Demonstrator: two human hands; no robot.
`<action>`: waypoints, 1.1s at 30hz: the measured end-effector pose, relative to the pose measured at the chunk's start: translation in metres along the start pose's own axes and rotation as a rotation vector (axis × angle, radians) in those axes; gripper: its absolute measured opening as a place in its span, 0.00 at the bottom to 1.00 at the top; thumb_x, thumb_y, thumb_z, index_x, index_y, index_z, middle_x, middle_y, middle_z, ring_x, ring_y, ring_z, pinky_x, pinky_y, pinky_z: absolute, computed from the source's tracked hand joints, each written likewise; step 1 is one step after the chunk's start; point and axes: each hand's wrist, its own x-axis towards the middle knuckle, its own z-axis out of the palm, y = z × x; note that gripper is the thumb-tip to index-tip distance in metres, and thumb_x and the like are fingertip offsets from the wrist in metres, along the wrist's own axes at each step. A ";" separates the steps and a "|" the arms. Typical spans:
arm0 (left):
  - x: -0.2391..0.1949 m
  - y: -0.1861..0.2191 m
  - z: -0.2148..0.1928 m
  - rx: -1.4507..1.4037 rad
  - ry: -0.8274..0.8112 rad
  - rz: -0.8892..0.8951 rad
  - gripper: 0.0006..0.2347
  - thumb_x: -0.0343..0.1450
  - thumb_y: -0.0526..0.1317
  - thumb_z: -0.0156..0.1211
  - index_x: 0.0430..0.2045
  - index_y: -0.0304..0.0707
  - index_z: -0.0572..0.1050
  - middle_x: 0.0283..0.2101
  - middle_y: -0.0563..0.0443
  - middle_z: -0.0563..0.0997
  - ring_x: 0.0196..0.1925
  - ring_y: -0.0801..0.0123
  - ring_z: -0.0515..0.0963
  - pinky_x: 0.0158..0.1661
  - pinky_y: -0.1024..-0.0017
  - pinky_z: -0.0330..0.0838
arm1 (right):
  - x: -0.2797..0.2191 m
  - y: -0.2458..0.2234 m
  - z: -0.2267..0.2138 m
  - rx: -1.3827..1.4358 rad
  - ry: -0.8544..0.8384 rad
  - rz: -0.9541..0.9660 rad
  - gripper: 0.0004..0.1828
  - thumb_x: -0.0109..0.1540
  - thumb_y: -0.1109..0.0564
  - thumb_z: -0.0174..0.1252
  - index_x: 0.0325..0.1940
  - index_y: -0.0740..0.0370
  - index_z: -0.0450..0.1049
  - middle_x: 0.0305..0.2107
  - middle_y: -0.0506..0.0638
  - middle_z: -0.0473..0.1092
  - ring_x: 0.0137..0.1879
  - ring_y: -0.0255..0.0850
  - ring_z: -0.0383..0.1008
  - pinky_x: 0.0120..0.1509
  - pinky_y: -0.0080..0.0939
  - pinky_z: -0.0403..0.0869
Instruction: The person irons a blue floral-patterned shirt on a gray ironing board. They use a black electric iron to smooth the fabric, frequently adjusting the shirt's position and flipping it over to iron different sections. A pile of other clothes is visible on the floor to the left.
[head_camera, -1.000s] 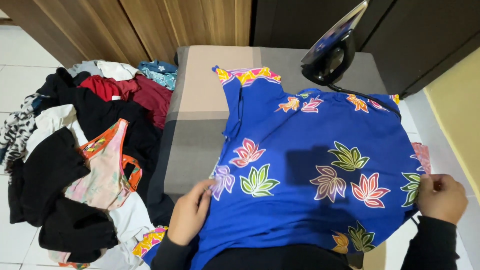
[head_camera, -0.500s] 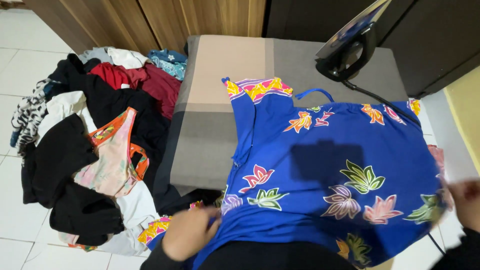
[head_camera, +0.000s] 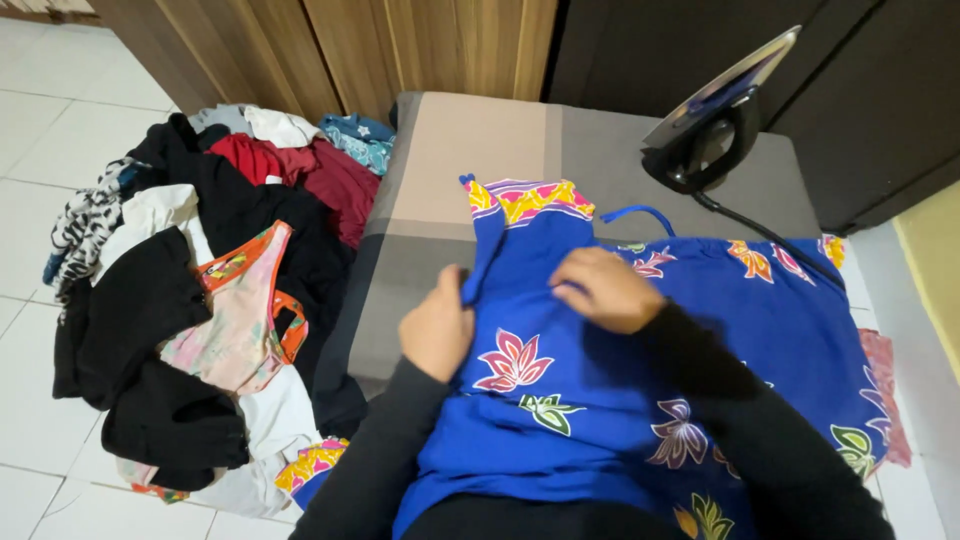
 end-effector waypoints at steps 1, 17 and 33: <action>0.001 -0.011 0.002 0.001 0.000 -0.007 0.18 0.62 0.39 0.45 0.47 0.48 0.59 0.29 0.46 0.77 0.32 0.50 0.79 0.33 0.55 0.72 | 0.007 -0.006 0.012 0.004 -0.004 -0.004 0.08 0.57 0.47 0.49 0.32 0.49 0.71 0.31 0.48 0.68 0.44 0.47 0.69 0.48 0.47 0.67; 0.117 0.018 0.043 -0.372 -0.276 0.455 0.21 0.71 0.50 0.40 0.56 0.42 0.57 0.61 0.32 0.52 0.63 0.42 0.52 0.60 0.53 0.46 | 0.057 -0.071 0.090 -0.059 0.282 -0.584 0.17 0.56 0.39 0.45 0.25 0.50 0.69 0.17 0.45 0.64 0.28 0.42 0.68 0.37 0.42 0.65; 0.195 -0.039 0.075 0.340 0.284 0.045 0.11 0.65 0.54 0.42 0.33 0.55 0.60 0.38 0.57 0.61 0.45 0.63 0.61 0.46 0.55 0.53 | 0.060 0.117 0.021 -0.036 0.168 0.580 0.15 0.56 0.56 0.48 0.44 0.40 0.69 0.35 0.44 0.63 0.44 0.44 0.70 0.50 0.42 0.69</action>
